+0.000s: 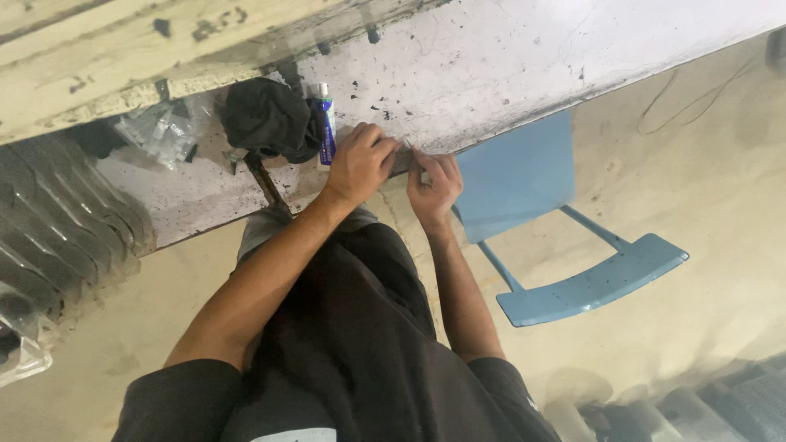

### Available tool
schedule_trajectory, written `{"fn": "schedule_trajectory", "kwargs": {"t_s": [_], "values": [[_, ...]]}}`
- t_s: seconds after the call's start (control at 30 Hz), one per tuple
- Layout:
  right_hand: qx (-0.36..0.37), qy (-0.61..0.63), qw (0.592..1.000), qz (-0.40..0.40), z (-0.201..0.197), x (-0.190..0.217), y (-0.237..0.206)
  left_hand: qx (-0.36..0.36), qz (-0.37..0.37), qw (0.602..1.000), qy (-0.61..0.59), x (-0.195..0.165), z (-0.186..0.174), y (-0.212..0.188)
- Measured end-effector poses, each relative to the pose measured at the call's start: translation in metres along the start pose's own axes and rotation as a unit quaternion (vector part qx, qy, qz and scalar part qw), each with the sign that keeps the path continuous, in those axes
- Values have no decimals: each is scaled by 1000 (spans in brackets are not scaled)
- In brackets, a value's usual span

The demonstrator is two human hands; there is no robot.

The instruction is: The person picks small black cylindrical components one at a time from a blister tray and applies glue to each from a small tube, then places the glued components back into the tray. Near the end they handle a plastic-wrapped item and a box on the workbench before resuming gluing.

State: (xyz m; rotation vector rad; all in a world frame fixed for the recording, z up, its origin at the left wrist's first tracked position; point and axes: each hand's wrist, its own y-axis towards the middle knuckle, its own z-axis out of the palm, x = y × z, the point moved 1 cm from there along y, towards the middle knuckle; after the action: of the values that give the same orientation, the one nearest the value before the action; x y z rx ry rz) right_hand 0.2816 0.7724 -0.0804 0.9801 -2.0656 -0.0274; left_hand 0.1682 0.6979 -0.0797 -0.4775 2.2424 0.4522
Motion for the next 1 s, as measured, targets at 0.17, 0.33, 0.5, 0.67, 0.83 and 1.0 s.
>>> {"fn": "schedule_trajectory", "kwargs": {"t_s": [0.17, 0.33, 0.5, 0.67, 0.83, 1.0], "values": [[-1, -3, 1000, 1, 0, -1, 0, 0, -8, 1000, -8, 0, 2, 0], [-3, 18, 1000, 0, -1, -3, 0, -1, -13, 1000, -12, 0, 3, 0], [3, 14, 1000, 4, -2, -5, 0, 9, -10, 1000, -3, 0, 4, 0], [-8, 8, 1000, 6, -1, -4, 1, 4, -3, 1000, 4, -1, 4, 0], [-16, -11, 1000, -2, 1, -1, 1, 3, -11, 1000, 5, -2, 5, 2], [-5, -45, 999, 9, 3, 2, 2, -8, -11, 1000, 3, -5, 4, 2]]}}
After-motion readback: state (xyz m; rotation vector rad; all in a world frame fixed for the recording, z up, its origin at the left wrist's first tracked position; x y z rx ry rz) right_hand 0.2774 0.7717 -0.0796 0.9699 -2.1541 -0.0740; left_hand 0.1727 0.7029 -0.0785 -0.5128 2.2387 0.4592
